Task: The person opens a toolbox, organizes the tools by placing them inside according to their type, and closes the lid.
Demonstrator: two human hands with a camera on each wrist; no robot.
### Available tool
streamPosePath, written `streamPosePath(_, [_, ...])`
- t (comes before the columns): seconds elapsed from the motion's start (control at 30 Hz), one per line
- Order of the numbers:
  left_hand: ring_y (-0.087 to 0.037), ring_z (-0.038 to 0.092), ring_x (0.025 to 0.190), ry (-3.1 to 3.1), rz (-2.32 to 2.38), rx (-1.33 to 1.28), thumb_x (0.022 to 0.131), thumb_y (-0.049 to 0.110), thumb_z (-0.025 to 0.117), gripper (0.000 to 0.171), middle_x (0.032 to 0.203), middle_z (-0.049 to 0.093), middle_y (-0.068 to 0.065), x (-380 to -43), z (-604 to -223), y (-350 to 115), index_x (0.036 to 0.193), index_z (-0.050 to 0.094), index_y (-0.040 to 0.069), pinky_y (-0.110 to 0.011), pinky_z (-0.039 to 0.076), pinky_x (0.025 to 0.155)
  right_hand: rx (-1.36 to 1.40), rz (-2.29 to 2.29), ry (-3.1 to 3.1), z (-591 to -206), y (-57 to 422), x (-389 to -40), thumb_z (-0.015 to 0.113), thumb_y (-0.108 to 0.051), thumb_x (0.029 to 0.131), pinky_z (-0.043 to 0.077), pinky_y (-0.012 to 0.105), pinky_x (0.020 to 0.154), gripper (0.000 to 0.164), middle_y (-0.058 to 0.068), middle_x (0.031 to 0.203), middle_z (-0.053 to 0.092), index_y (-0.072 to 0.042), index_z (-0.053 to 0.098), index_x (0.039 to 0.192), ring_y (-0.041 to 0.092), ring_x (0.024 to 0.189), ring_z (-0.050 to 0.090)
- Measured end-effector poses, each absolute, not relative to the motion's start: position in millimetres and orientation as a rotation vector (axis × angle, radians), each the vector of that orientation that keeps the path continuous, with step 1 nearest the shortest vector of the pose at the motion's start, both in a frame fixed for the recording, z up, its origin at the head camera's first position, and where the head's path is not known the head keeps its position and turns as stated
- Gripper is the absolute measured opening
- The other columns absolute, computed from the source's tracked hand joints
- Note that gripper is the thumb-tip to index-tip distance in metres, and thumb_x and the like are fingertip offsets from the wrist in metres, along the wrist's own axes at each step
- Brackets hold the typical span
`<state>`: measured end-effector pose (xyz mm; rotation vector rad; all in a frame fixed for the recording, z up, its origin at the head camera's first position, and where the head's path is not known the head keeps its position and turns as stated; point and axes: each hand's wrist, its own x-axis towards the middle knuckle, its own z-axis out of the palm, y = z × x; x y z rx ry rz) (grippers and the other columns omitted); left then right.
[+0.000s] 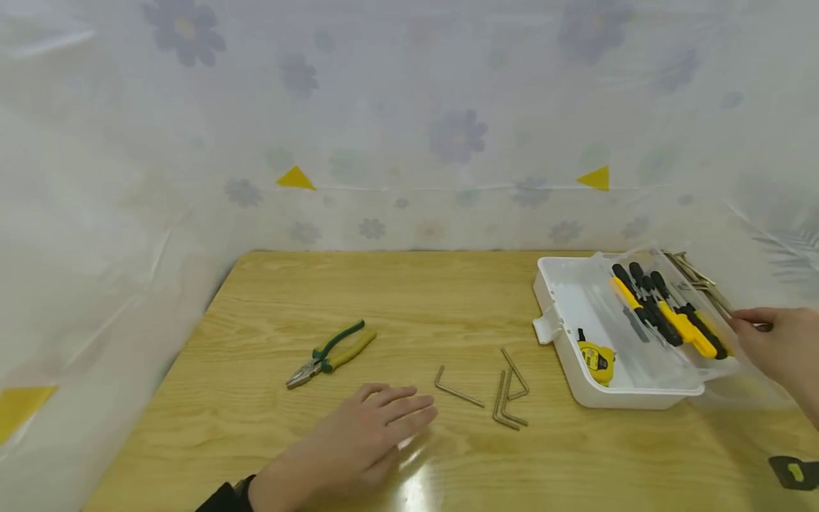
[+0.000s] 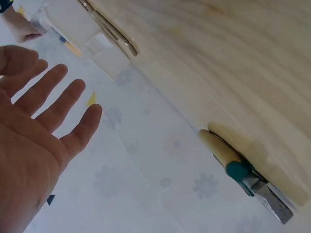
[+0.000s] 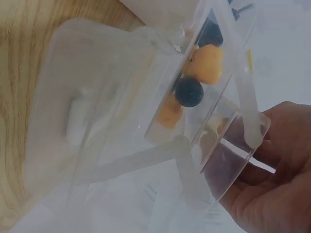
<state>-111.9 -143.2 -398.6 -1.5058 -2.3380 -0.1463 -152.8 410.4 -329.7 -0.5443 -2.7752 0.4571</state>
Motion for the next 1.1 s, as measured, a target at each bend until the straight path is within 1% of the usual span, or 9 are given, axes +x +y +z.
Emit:
streamPosePath(0.2, [-0.024, 0.056, 0.137, -2.442, -0.236, -1.361, 0.095, 0.033, 0.069, 0.063, 0.152, 0.056, -0.001, -116.0, -391.6, -164.1, 0.153, 0.048, 0.019, -0.045, 0.053, 0.101, -0.475, 0.362, -2.673, -332.6, 381.5, -139.1, 0.042, -0.014, 0.102, 0.033, 0.031, 0.041, 0.041, 0.040, 0.106, 0.066, 0.016, 0.060, 0.124, 0.028, 0.047, 0.049])
streamPosePath(0.27, [-0.025, 0.057, 0.136, -2.455, -0.260, -1.314, 0.092, 0.035, 0.072, 0.067, 0.151, 0.056, -0.002, -118.2, -390.6, -171.9, 0.152, 0.049, 0.020, -0.047, 0.054, 0.097, -0.327, 0.332, -2.565, -334.3, 367.2, -135.8, 0.049, -0.011, 0.098, 0.028, 0.028, 0.039, 0.035, 0.040, 0.111, 0.065, 0.014, 0.066, 0.117, 0.026, 0.043, 0.044])
streamPosePath(0.43, [-0.025, 0.058, 0.135, -2.528, -0.279, -1.176, 0.087, 0.040, 0.077, 0.072, 0.151, 0.056, -0.001, -116.4, -389.5, -188.0, 0.152, 0.051, 0.023, -0.052, 0.053, 0.095, 0.145, 0.327, -2.272, -336.6, 320.2, -129.5, 0.065, -0.002, 0.085, 0.039, 0.022, 0.051, 0.019, 0.032, 0.103, 0.073, 0.009, 0.075, 0.097, 0.037, 0.063, 0.064])
streamPosePath(0.5, [-0.024, 0.059, 0.134, -2.538, -0.267, -1.138, 0.087, 0.041, 0.077, 0.071, 0.150, 0.057, -0.001, -114.5, -390.5, -193.1, 0.151, 0.052, 0.023, -0.053, 0.053, 0.096, 0.325, 0.349, -2.223, -334.9, 300.4, -126.6, 0.064, -0.010, 0.088, 0.044, 0.019, 0.057, 0.021, 0.025, 0.099, 0.076, 0.005, 0.077, 0.096, 0.041, 0.078, 0.068])
streamPosePath(0.53, [-0.023, 0.059, 0.134, -2.541, -0.260, -1.126, 0.087, 0.041, 0.076, 0.070, 0.150, 0.057, -0.001, -113.6, -391.2, -195.3, 0.151, 0.052, 0.023, -0.053, 0.053, 0.097, 0.427, 0.353, -2.206, -334.9, 291.2, -125.3, 0.064, -0.017, 0.092, 0.040, 0.013, 0.054, 0.025, 0.021, 0.096, 0.077, 0.003, 0.078, 0.095, 0.036, 0.074, 0.068])
streamPosePath(0.67, [-0.021, 0.059, 0.133, -2.547, -0.259, -1.099, 0.089, 0.041, 0.074, 0.066, 0.149, 0.058, 0.001, -110.0, -394.2, -201.8, 0.150, 0.053, 0.024, -0.054, 0.053, 0.099, 0.844, 0.359, -2.245, -348.8, 249.9, -117.6, 0.048, -0.039, 0.106, 0.051, 0.014, 0.055, 0.046, 0.008, 0.093, 0.078, -0.005, 0.079, 0.098, 0.021, 0.069, 0.071])
streamPosePath(0.8, [-0.020, 0.059, 0.132, -2.536, -0.259, -1.096, 0.090, 0.041, 0.074, 0.064, 0.148, 0.059, 0.002, -108.3, -396.3, -203.8, 0.148, 0.054, 0.025, -0.050, 0.053, 0.099, 1.138, 0.311, -2.513, -376.3, 211.3, -106.1, 0.067, -0.024, 0.099, 0.061, 0.028, 0.074, 0.018, 0.006, 0.108, 0.075, -0.013, 0.076, 0.109, 0.020, 0.089, 0.073])
streamPosePath(0.93, [-0.021, 0.060, 0.131, -2.509, -0.258, -1.110, 0.089, 0.040, 0.075, 0.064, 0.147, 0.059, 0.002, -108.1, -398.2, -203.0, 0.147, 0.056, 0.024, -0.048, 0.053, 0.097, 1.211, 0.257, -2.809, -394.9, 187.6, -100.2, 0.075, -0.016, 0.091, 0.061, 0.042, 0.087, 0.032, 0.010, 0.126, 0.070, -0.018, 0.071, 0.123, 0.027, 0.108, 0.070])
streamPosePath(1.1, [-0.023, 0.061, 0.130, -2.482, -0.259, -1.121, 0.088, 0.041, 0.075, 0.063, 0.145, 0.060, 0.002, -106.9, -399.9, -203.5, 0.146, 0.056, 0.024, -0.049, 0.054, 0.096, 1.212, 0.240, -2.848, -404.8, 173.4, -105.4, 0.073, -0.008, 0.090, 0.059, 0.038, 0.086, 0.031, 0.001, 0.116, 0.071, -0.014, 0.070, 0.120, 0.022, 0.103, 0.065])
